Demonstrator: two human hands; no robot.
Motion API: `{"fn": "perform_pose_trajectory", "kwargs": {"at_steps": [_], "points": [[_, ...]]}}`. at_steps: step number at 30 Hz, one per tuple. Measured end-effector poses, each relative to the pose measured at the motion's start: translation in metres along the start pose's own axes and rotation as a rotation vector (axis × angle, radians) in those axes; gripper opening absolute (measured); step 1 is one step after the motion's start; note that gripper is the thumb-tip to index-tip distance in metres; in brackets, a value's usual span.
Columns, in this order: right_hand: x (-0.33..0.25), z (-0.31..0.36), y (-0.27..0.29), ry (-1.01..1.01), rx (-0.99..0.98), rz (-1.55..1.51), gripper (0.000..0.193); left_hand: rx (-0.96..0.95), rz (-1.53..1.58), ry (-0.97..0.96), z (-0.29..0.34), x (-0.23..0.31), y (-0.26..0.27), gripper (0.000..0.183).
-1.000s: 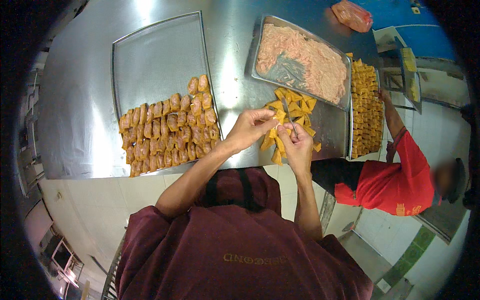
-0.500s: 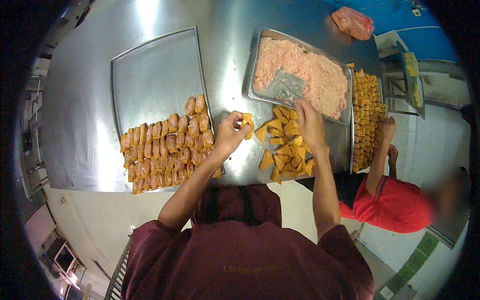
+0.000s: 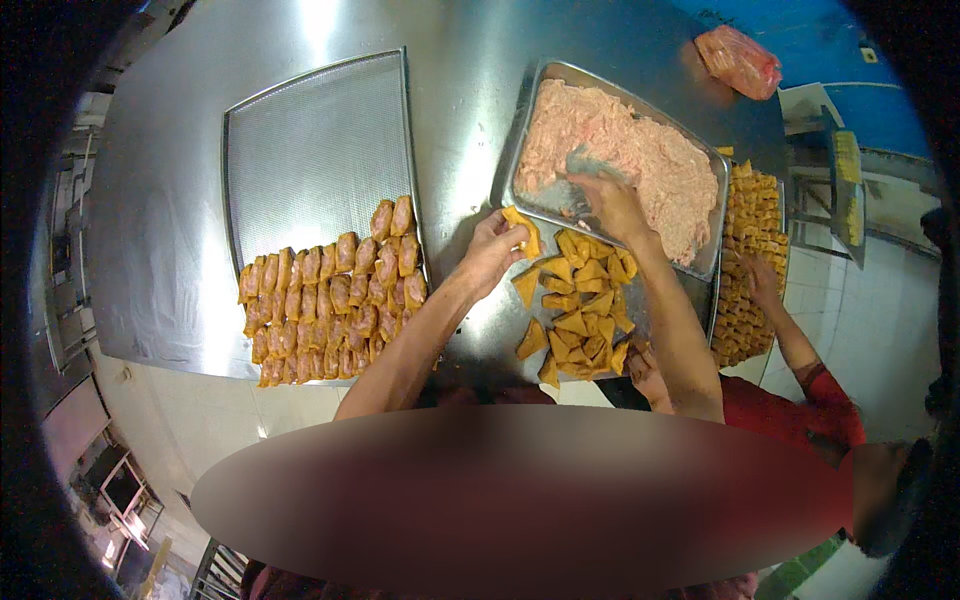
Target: The person repeatedly picks triangular pastry sheets, scoops minced meat filling with a small metal spatula, places the filling onto the pastry, folds the pastry into a sealed triangle, and arranges the finished pieces on a metal tray. A second person works nearby on a separate tray.
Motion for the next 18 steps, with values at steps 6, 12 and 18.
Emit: {"fn": "perform_pose_trajectory", "kwargs": {"at_steps": [6, 12, 18], "points": [[0.002, 0.014, 0.005, 0.063, -0.074, -0.186, 0.029, 0.028, -0.126, 0.019, -0.004, 0.002, 0.006, 0.038], [0.012, -0.003, 0.028, -0.047, 0.1, 0.054, 0.029, -0.003, -0.196, -0.012, -0.007, 0.011, 0.005, 0.068], [0.026, -0.022, 0.004, -0.045, 0.049, -0.414, 0.03, 0.019, -0.174, -0.053, -0.006, 0.025, 0.004, 0.111]]}}
Point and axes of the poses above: each hand's wrist, its own z-axis away from the middle knuckle, its own y-axis out of the back of the hand, x = y × z, the point moved 5 cm from there along -z, towards the middle knuckle, and after that the axes turned 15 degrees about -x, right-handed, at the moved point
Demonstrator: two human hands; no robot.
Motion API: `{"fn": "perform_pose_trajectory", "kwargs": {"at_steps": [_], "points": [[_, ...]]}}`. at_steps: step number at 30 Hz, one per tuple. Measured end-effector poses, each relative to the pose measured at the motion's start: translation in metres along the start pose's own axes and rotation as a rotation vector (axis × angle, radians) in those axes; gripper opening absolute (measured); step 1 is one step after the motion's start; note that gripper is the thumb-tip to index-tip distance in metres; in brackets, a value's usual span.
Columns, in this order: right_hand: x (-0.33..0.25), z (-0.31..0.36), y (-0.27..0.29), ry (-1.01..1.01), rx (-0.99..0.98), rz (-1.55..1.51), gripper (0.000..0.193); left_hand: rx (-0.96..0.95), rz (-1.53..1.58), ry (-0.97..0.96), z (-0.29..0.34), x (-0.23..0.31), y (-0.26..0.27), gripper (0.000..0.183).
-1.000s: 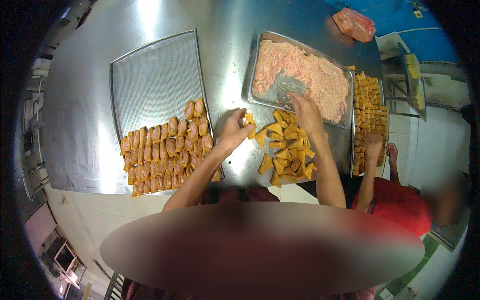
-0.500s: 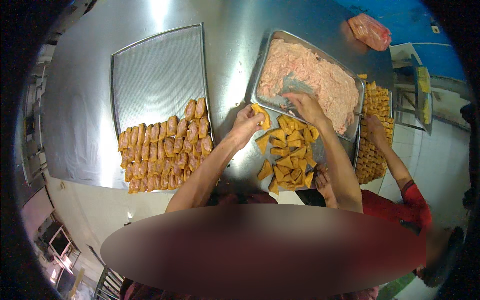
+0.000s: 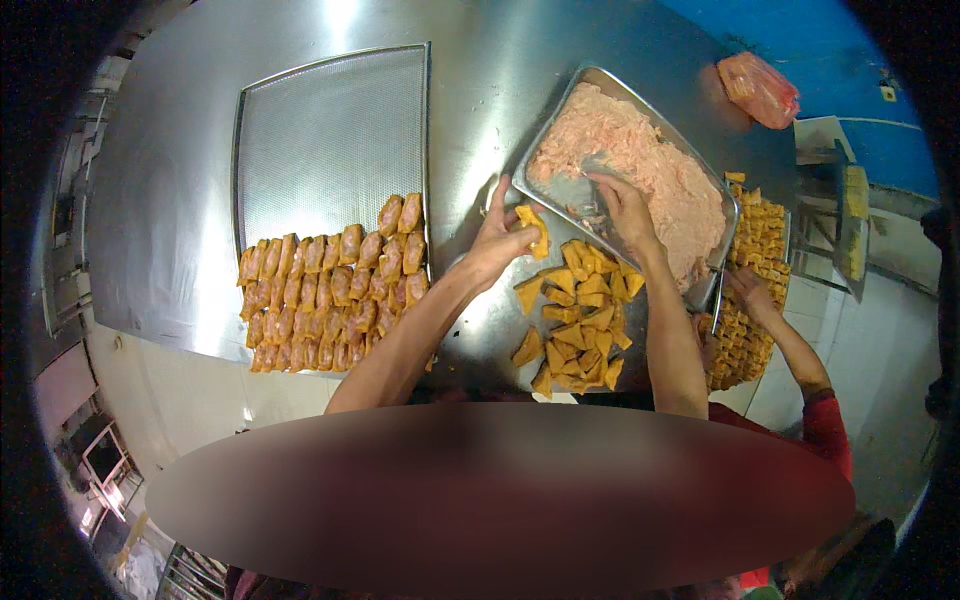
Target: The person repeatedly picks triangular pastry sheets, scoops minced meat filling with a small metal spatula, places the filling onto the pastry, folds the pastry into a sealed triangle, and arranges the finished pieces on a metal tray. A second person works nearby on a separate tray.
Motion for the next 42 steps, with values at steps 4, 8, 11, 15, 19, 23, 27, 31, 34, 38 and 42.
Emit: {"fn": "perform_pose_trajectory", "kwargs": {"at_steps": [4, 8, 11, 15, 19, 23, 27, 31, 34, 38, 42], "points": [[0.005, 0.012, -0.009, -0.015, -0.146, -0.073, 0.031, -0.021, -0.004, 0.005, -0.002, 0.001, 0.001, 0.109], [0.01, 0.022, -0.008, -0.038, -0.318, -0.101, 0.031, -0.021, 0.002, 0.018, -0.001, -0.003, 0.0, 0.106], [0.017, 0.026, 0.002, -0.05, -0.352, -0.143, 0.031, -0.01, -0.004, 0.015, 0.002, -0.004, -0.001, 0.105], [0.019, 0.032, 0.017, -0.007, -0.299, -0.006, 0.03, -0.012, -0.062, 0.044, 0.006, -0.001, -0.002, 0.102], [0.014, 0.038, -0.001, -0.103, -0.336, -0.082, 0.029, 0.005, -0.039, 0.021, 0.006, 0.001, -0.006, 0.108], [0.0, 0.047, -0.007, -0.328, -0.308, -0.265, 0.027, 0.119, -0.208, 0.066, 0.01, 0.005, -0.006, 0.095], [-0.048, 0.071, -0.007, -0.124, -0.237, -0.476, 0.025, 0.067, -0.333, 0.04, 0.028, 0.024, -0.01, 0.068], [-0.118, 0.124, -0.013, 0.04, -0.085, -0.415, 0.026, -0.007, -0.336, -0.016, 0.064, 0.053, -0.034, 0.031], [-0.177, 0.169, -0.026, 0.154, 0.036, -0.178, 0.027, -0.093, -0.248, -0.015, 0.095, 0.074, -0.059, 0.034], [-0.235, 0.211, -0.037, 0.243, 0.14, 0.217, 0.038, -0.207, -0.12, -0.064, 0.129, 0.098, -0.082, 0.034], [-0.271, 0.238, -0.051, 0.324, 0.201, 0.44, 0.053, -0.243, 0.259, -0.088, 0.163, 0.109, -0.093, 0.043]]}}
Point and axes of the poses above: each hand's wrist, its own z-axis away from the middle knuckle, its own y-axis out of the back of the hand, x = y × z, the point moved 5 cm from there along -z, towards the middle knuckle, and after that the axes turned 15 degrees about -x, right-handed, at the moved point
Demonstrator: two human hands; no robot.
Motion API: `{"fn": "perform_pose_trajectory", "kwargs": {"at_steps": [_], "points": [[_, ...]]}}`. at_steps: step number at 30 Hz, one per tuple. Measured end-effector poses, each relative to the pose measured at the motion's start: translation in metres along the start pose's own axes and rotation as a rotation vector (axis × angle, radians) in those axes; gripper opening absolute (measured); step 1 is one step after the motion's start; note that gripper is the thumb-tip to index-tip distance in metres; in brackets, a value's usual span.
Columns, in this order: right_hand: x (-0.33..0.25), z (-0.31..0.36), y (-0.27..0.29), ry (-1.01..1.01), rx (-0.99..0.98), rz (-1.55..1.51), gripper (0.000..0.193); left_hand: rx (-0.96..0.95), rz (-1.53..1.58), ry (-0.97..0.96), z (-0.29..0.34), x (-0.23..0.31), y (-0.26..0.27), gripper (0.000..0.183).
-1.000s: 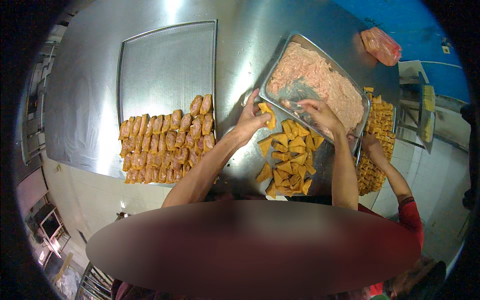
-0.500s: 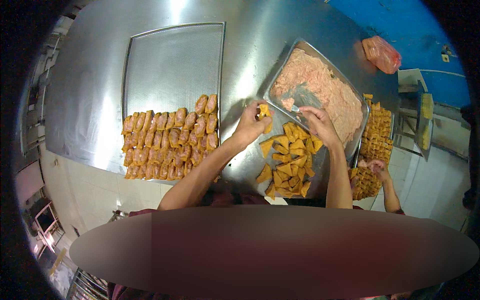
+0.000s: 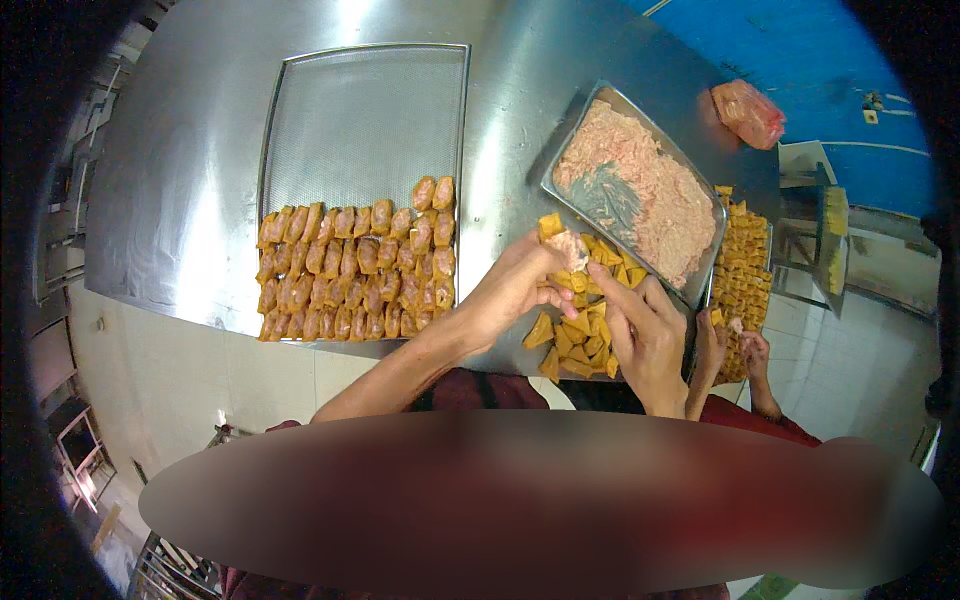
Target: The person repeatedly picks triangular pastry sheets, scoops minced meat filling with a small metal spatula, places the filling onto the pastry, folds the pastry into a sealed triangle, and arranges the finished pieces on a metal tray. A second person works nearby on a separate tray.
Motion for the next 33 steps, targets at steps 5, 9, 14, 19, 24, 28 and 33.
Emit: {"fn": "perform_pose_trajectory", "kwargs": {"at_steps": [5, 9, 14, 19, 24, 28, 33], "points": [[-0.043, 0.012, 0.014, 0.03, -0.056, 0.068, 0.052, -0.075, -0.06, -0.063, 0.031, 0.02, -0.017, 0.053], [-0.073, 0.021, 0.037, 0.044, -0.09, 0.106, 0.054, -0.01, -0.14, -0.098, 0.051, 0.032, -0.02, 0.055], [-0.101, 0.029, 0.045, 0.045, -0.044, 0.124, 0.052, -0.004, -0.17, -0.105, 0.073, 0.044, -0.02, 0.063], [-0.124, 0.025, 0.024, 0.094, -0.1, 0.22, 0.052, -0.031, -0.289, 0.001, 0.087, 0.042, -0.028, 0.073], [-0.136, 0.036, 0.043, 0.103, -0.077, 0.228, 0.056, 0.021, -0.313, 0.017, 0.1, 0.052, -0.024, 0.079], [-0.139, 0.035, 0.036, 0.125, -0.077, 0.296, 0.056, -0.04, -0.312, 0.053, 0.101, 0.053, -0.032, 0.081], [-0.152, 0.031, 0.035, 0.188, -0.144, 0.333, 0.053, -0.115, -0.343, 0.179, 0.106, 0.051, -0.032, 0.082]]}}
Point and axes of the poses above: each hand's wrist, its own z-axis away from the middle knuckle, its own y-axis out of the back of the hand, x = y × z, the point moved 5 cm from there along -z, towards the middle knuckle, and after that the axes turned 15 degrees about -x, right-handed, at the moved point
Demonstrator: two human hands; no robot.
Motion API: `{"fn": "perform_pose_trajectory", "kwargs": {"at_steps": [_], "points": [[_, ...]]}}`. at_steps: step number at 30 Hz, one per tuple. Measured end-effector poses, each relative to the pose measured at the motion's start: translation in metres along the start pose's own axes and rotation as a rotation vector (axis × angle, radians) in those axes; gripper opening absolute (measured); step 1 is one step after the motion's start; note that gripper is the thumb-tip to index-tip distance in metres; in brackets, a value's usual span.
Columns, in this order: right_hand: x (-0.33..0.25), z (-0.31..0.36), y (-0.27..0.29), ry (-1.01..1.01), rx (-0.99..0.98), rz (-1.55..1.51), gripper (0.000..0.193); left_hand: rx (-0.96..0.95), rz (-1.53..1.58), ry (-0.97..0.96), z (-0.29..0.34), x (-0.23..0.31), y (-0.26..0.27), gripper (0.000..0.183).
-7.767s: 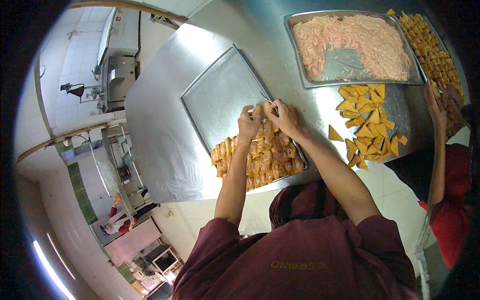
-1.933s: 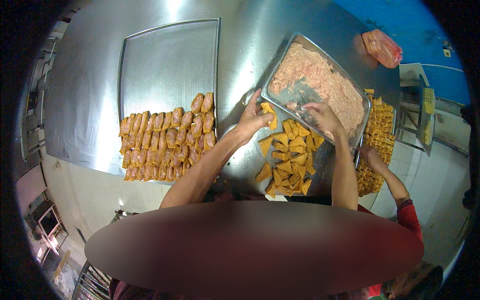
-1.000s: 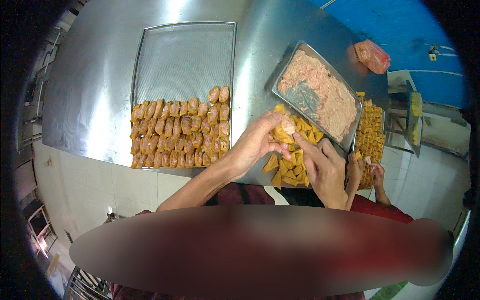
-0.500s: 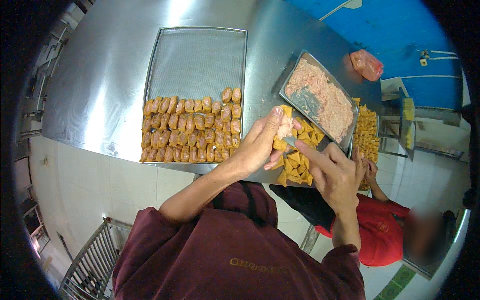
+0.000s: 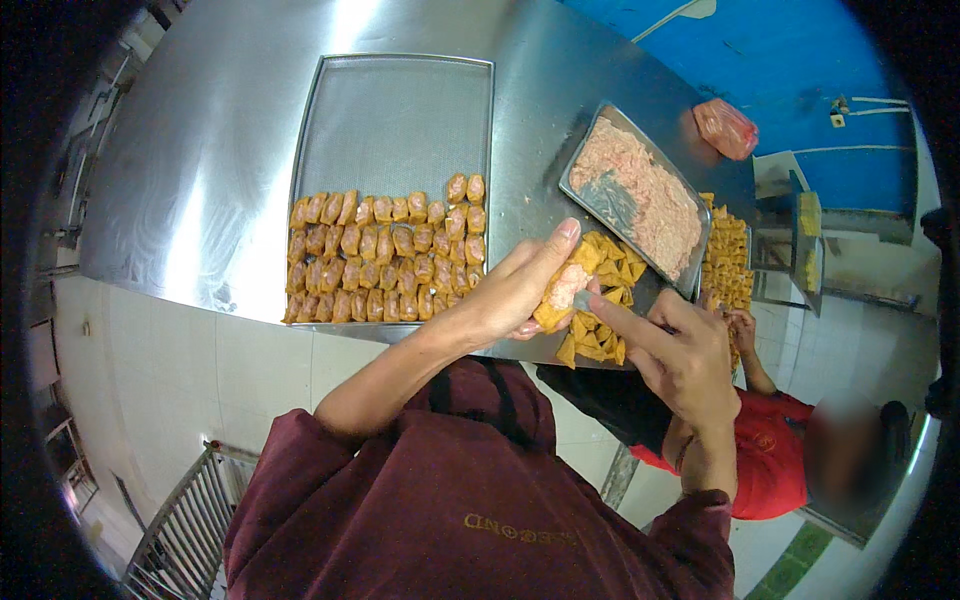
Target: The person repeatedly picks triangular pastry sheets, scoops minced meat filling with a small metal spatula, places the filling onto the pastry, folds the pastry into a sealed triangle, and arranges the finished pieces on a metal tray. A second person works nearby on a separate tray.
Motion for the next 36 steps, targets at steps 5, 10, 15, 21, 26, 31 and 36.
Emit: {"fn": "perform_pose_trajectory", "kwargs": {"at_steps": [5, 10, 15, 21, 26, 31, 36], "points": [[-0.001, 0.008, 0.034, 0.021, 0.067, -0.032, 0.048, -0.039, 0.041, 0.016, 0.007, 0.006, 0.007, 0.077], [-0.002, -0.006, 0.016, 0.053, -0.036, 0.07, 0.047, -0.079, -0.001, 0.067, 0.005, 0.006, 0.001, 0.073], [0.002, -0.001, 0.025, 0.018, -0.032, -0.004, 0.048, -0.077, 0.074, 0.03, 0.007, 0.008, 0.007, 0.073], [0.005, -0.009, 0.015, 0.056, 0.031, -0.016, 0.05, -0.124, 0.051, 0.0, 0.004, 0.008, 0.004, 0.075], [0.011, -0.005, 0.016, 0.009, 0.039, -0.038, 0.052, -0.01, 0.089, 0.03, 0.004, 0.007, 0.011, 0.079], [0.01, -0.001, 0.011, 0.067, 0.102, -0.191, 0.049, 0.081, 0.073, -0.094, 0.001, 0.012, 0.013, 0.081], [0.012, -0.002, -0.007, -0.028, 0.143, -0.218, 0.047, 0.192, 0.005, -0.163, -0.006, 0.011, 0.012, 0.08]]}}
Point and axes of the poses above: each hand's wrist, its own z-axis away from the middle knuckle, its own y-axis out of the back of the hand, x = y × z, the point moved 5 cm from there along -z, towards the middle knuckle, and after that the axes turned 15 degrees about -x, right-handed, at the moved point
